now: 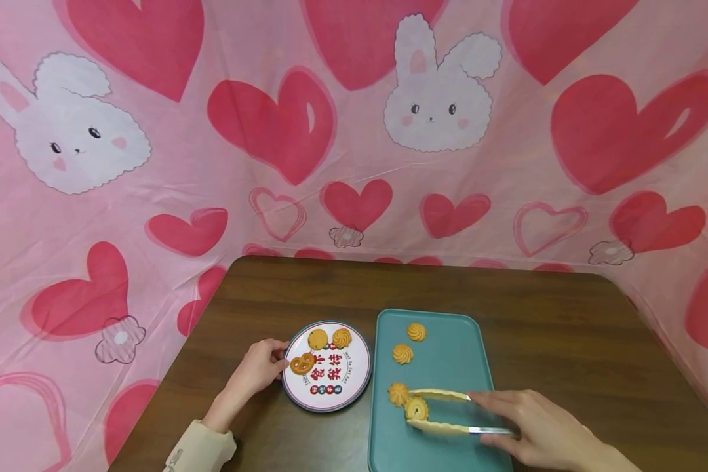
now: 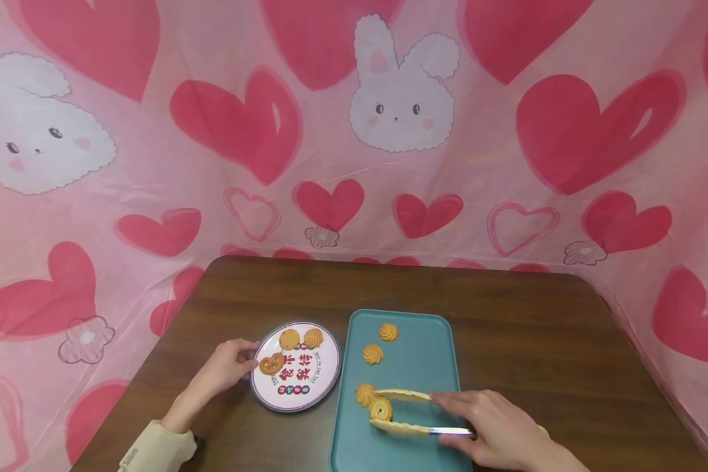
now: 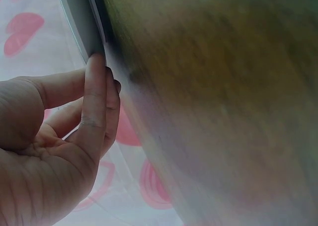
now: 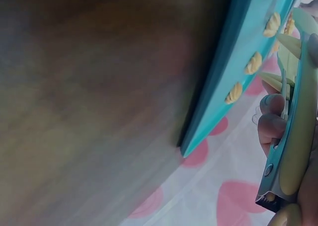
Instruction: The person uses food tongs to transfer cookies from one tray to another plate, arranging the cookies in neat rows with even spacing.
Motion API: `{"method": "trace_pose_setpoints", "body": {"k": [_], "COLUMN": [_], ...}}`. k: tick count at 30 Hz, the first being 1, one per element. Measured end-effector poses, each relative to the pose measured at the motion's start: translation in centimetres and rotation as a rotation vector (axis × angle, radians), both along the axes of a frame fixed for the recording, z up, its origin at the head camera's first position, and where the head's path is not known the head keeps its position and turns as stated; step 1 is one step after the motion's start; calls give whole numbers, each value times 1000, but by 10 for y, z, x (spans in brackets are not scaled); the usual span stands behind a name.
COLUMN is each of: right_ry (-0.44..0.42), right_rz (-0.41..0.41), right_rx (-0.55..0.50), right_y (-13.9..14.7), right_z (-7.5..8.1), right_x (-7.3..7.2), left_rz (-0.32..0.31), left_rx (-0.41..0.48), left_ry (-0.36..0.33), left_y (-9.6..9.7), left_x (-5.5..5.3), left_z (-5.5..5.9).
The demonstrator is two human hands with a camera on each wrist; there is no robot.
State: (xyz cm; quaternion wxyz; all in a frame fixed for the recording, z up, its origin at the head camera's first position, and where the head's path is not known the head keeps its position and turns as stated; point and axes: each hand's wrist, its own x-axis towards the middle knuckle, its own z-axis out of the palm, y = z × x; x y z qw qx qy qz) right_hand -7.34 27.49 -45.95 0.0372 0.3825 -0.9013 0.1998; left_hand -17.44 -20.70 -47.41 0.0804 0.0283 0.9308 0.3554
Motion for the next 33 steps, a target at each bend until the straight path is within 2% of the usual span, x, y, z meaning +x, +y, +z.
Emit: {"method": "trace_pose_setpoints", "body": {"k": [8,11,33], "right_ry": [159,192,28], "right_rz": [21,30,53], "right_rx": [-39,-40,5], "right_y": [-14,-19,-75], "right_z": [2,2,7], "right_x": [-20,-29,-88], "left_rz": [-1,-2,1], "left_rx": [3,0,37], "left_ry": [1,-4,34], "left_y": [0,0,-2], "left_x": [-1,-1,-2], "left_z": [-2,-2,-8]}}
